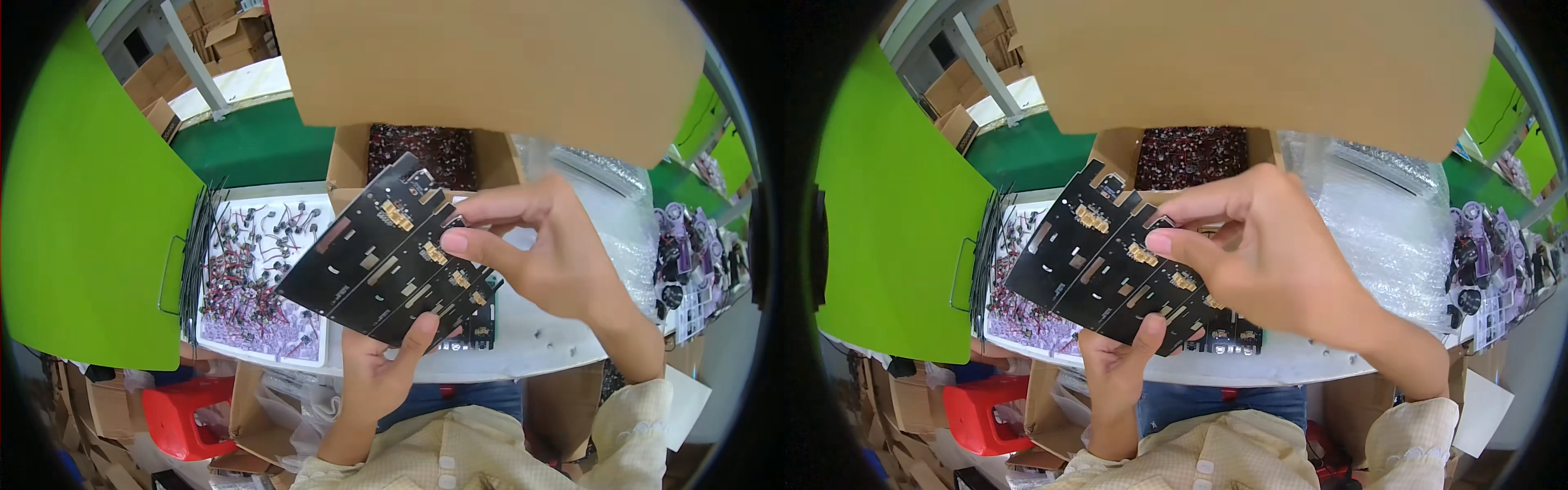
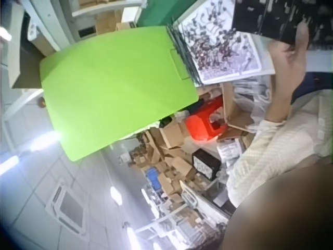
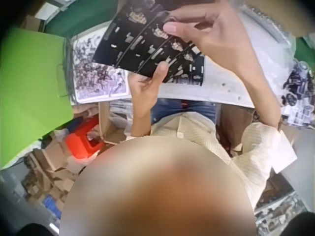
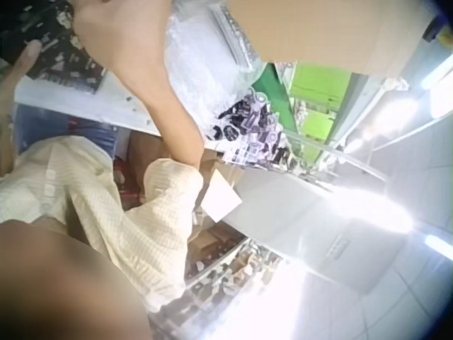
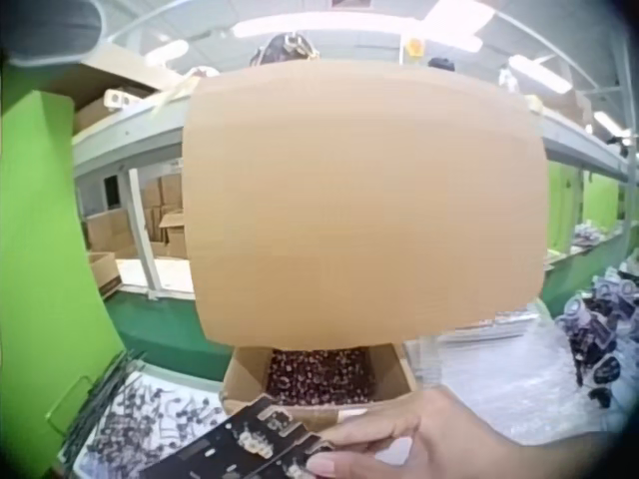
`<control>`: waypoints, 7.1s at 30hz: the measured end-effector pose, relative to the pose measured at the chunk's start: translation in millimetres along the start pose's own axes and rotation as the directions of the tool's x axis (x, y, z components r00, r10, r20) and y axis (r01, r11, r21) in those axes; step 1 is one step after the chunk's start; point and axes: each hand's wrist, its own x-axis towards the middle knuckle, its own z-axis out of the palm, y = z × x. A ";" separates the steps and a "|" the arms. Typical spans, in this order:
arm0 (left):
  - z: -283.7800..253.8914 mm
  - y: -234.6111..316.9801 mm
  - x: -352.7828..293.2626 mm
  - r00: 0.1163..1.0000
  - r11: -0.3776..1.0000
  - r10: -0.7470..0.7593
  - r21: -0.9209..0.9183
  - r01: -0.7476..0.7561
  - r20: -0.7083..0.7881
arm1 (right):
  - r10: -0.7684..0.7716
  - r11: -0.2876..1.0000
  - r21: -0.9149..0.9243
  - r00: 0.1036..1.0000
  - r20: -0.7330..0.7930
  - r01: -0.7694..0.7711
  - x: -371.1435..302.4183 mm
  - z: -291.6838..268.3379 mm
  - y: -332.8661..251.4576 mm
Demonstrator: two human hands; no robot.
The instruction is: The person assembles printed circuit boards by attaching electronic components to them by hand.
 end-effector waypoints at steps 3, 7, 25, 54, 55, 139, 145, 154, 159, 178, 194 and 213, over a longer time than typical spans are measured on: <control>9.7 0.9 -1.2 0.999 0.999 -0.042 -0.015 0.042 -0.020 | -0.045 0.996 -0.088 0.989 -0.140 0.032 -5.8 2.4 0.7; 27.6 -7.6 -6.1 0.997 0.997 0.039 0.063 -0.034 -0.069 | -0.018 0.994 -0.108 0.980 -0.197 -0.004 -2.7 1.5 5.4; -16.4 -5.1 -5.0 0.976 0.997 -0.084 0.016 0.082 0.201 | 0.020 0.999 0.029 0.961 0.276 -0.029 25.4 -12.1 -11.0; -27.0 9.8 8.4 0.993 0.988 0.085 0.126 -0.095 0.081 | -0.128 0.783 -0.613 0.992 0.000 0.101 70.0 -43.6 47.7; -31.7 6.1 8.6 0.993 0.972 0.097 0.209 -0.111 0.074 | -0.264 0.601 -0.782 0.965 -0.002 0.163 61.2 -37.5 39.1; 183.4 -104.9 -64.2 0.729 0.921 0.252 0.072 -0.382 0.637 | 0.265 0.936 0.031 0.645 -0.717 -0.350 -319.4 -89.1 64.6; 167.4 -96.5 -53.3 0.819 0.800 0.275 0.352 -0.485 0.503 | 0.411 0.856 0.113 0.532 -0.740 -0.505 -317.4 -102.7 85.7; -17.8 -43.2 17.4 0.949 0.118 0.181 0.952 -0.281 0.258 | 0.447 0.428 0.232 -0.018 -0.894 -0.874 -622.6 -280.4 152.2; -17.3 -67.3 34.1 0.796 0.191 -0.016 0.783 -0.592 0.606 | 0.123 -0.166 -0.153 0.133 -0.983 -0.974 -530.7 -228.7 151.9; 0.1 -30.0 41.3 0.906 0.707 -0.291 0.707 -0.012 0.307 | 0.608 0.775 0.437 0.727 -0.320 -0.456 -169.9 46.2 120.5; 20.3 11.0 -14.0 0.955 0.667 0.257 0.688 -0.286 0.148 | 0.203 0.964 0.252 0.839 -0.505 -0.082 -91.5 1.5 53.9; 16.2 -12.0 -8.9 0.949 0.970 0.223 -0.051 -0.240 -0.221 | -0.322 0.905 -0.413 0.799 -0.508 0.103 -31.7 -34.0 14.7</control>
